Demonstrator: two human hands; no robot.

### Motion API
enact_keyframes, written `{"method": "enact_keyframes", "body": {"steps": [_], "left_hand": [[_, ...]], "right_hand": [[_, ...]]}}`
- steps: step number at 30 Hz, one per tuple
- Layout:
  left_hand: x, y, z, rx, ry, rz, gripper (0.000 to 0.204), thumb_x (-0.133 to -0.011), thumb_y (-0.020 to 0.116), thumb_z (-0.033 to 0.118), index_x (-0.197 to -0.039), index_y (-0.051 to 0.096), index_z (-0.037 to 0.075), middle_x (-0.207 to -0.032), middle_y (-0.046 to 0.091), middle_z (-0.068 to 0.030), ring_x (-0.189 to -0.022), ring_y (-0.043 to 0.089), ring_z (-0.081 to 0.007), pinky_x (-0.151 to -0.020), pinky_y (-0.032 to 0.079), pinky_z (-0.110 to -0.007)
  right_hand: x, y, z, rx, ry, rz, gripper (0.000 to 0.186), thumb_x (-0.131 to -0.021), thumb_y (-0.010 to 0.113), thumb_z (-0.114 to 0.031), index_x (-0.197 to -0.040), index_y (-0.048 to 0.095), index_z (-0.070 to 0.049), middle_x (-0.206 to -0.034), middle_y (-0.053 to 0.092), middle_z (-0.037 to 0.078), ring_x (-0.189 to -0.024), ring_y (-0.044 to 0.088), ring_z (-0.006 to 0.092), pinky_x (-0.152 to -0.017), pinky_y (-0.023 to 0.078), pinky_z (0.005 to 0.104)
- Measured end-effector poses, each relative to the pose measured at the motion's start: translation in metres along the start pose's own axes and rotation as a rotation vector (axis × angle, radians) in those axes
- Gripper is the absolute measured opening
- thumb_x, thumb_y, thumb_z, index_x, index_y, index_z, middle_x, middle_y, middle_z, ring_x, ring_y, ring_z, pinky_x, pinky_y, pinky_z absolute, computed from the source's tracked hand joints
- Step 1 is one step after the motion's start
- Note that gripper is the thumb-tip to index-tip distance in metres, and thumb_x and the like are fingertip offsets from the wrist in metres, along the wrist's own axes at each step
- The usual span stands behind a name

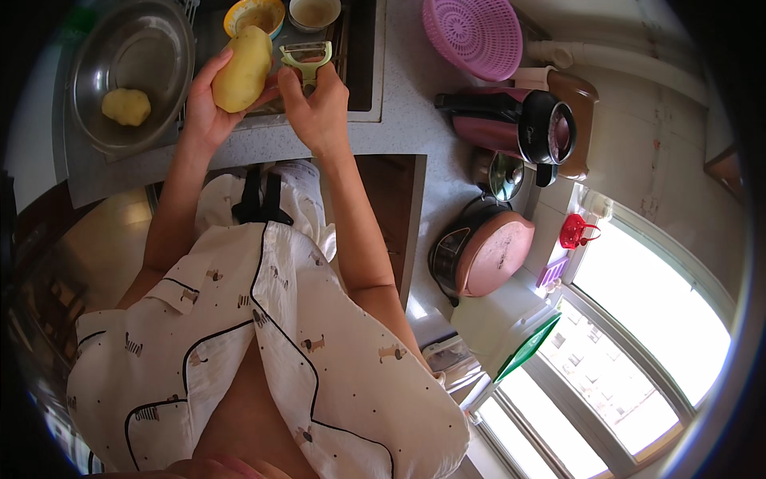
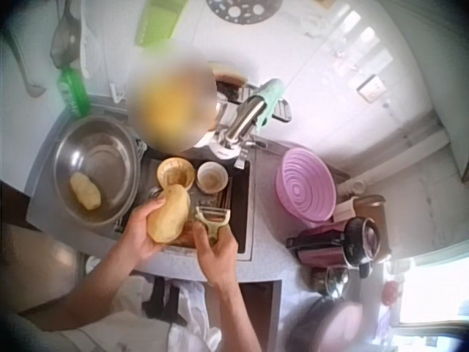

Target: The person peels potatoes using a hand peeler over a kitchen sink, occasionally rinsing the potatoes under running water.

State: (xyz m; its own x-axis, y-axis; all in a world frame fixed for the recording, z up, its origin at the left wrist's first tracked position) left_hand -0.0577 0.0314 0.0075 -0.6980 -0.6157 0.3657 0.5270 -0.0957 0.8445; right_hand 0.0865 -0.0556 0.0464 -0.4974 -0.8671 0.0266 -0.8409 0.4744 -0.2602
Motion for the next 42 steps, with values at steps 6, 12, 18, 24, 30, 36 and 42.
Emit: {"method": "enact_keyframes", "body": {"steps": [6, 12, 18, 24, 30, 36, 42], "left_hand": [[-0.007, -0.012, 0.002, 0.107, -0.098, -0.023, 0.045, -0.1, 0.053, 0.038, -0.13, 0.055, 0.005, -0.12, 0.065, -0.0136, -0.112, 0.064, -0.0261, -0.097, 0.054, -0.044], [-0.007, -0.011, -0.002, 0.166, -0.123, 0.05, 0.046, -0.099, 0.052, 0.039, -0.131, 0.055, 0.006, -0.122, 0.065, -0.0138, -0.112, 0.064, -0.024, -0.093, 0.055, -0.038], [-0.004, -0.004, -0.005, 0.124, -0.113, 0.091, 0.05, -0.1, 0.048, 0.042, -0.132, 0.054, 0.004, -0.128, 0.063, -0.0157, -0.112, 0.064, -0.0253, -0.091, 0.055, -0.038], [-0.005, -0.01, -0.006, 0.11, -0.1, 0.049, 0.049, -0.099, 0.049, 0.041, -0.131, 0.055, 0.003, -0.125, 0.064, -0.0156, -0.111, 0.065, -0.0248, -0.09, 0.055, -0.038], [-0.001, -0.003, -0.007, 0.063, -0.059, 0.21, 0.047, -0.099, 0.049, 0.04, -0.127, 0.058, 0.003, -0.121, 0.065, -0.0149, -0.109, 0.065, -0.0245, -0.091, 0.054, -0.04], [-0.005, 0.0, -0.009, 0.062, 0.019, 0.242, 0.049, -0.098, 0.048, 0.043, -0.123, 0.055, 0.001, -0.111, 0.066, -0.0156, -0.105, 0.066, -0.0272, -0.087, 0.054, -0.043], [-0.008, -0.007, -0.016, 0.085, 0.132, 0.251, 0.054, -0.097, 0.049, 0.044, -0.126, 0.053, -0.002, -0.114, 0.065, -0.0172, -0.107, 0.064, -0.0289, -0.097, 0.051, -0.042]], "right_hand": [[0.014, 0.007, -0.013, -0.141, 0.043, -0.119, 0.014, -0.099, 0.056, -0.014, -0.1, 0.053, 0.0, -0.071, 0.063, 0.008, -0.066, 0.059, 0.0111, -0.06, 0.048, 0.0282], [0.021, 0.017, 0.0, -0.066, -0.089, -0.112, 0.016, -0.097, 0.06, -0.012, -0.1, 0.055, 0.002, -0.073, 0.062, 0.011, -0.062, 0.056, 0.0127, -0.056, 0.045, 0.0288], [0.025, 0.018, -0.006, -0.009, -0.086, -0.105, 0.015, -0.096, 0.06, -0.011, -0.101, 0.055, 0.002, -0.075, 0.064, 0.012, -0.065, 0.06, 0.0129, -0.055, 0.046, 0.0283], [0.026, 0.019, -0.003, -0.049, -0.119, -0.095, 0.017, -0.096, 0.059, -0.01, -0.104, 0.054, 0.004, -0.076, 0.066, 0.015, -0.065, 0.063, 0.0181, -0.056, 0.047, 0.0315], [0.028, 0.022, 0.003, 0.085, -0.151, -0.067, 0.017, -0.096, 0.058, -0.01, -0.105, 0.054, 0.004, -0.076, 0.066, 0.021, -0.064, 0.066, 0.0286, -0.057, 0.048, 0.0347], [0.029, 0.036, 0.018, -0.075, -0.136, -0.028, 0.015, -0.098, 0.055, -0.009, -0.106, 0.052, 0.002, -0.074, 0.064, 0.015, -0.064, 0.063, 0.0216, -0.06, 0.048, 0.0326], [0.031, 0.04, 0.001, -0.38, 0.205, -0.097, 0.009, -0.104, 0.049, -0.016, -0.104, 0.046, -0.007, -0.08, 0.055, 0.005, -0.055, 0.044, 0.0059, -0.045, 0.036, 0.0237]]}}
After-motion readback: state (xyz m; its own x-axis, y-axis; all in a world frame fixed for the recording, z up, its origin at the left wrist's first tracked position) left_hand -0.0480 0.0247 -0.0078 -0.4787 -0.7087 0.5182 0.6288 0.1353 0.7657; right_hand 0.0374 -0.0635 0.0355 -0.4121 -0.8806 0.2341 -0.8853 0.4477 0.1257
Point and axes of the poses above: each hand's wrist, its own x-axis away from the middle knuckle, its own y-axis out of the palm, z = x × y, the point moved 1 cm from there along -x, towards the middle knuckle
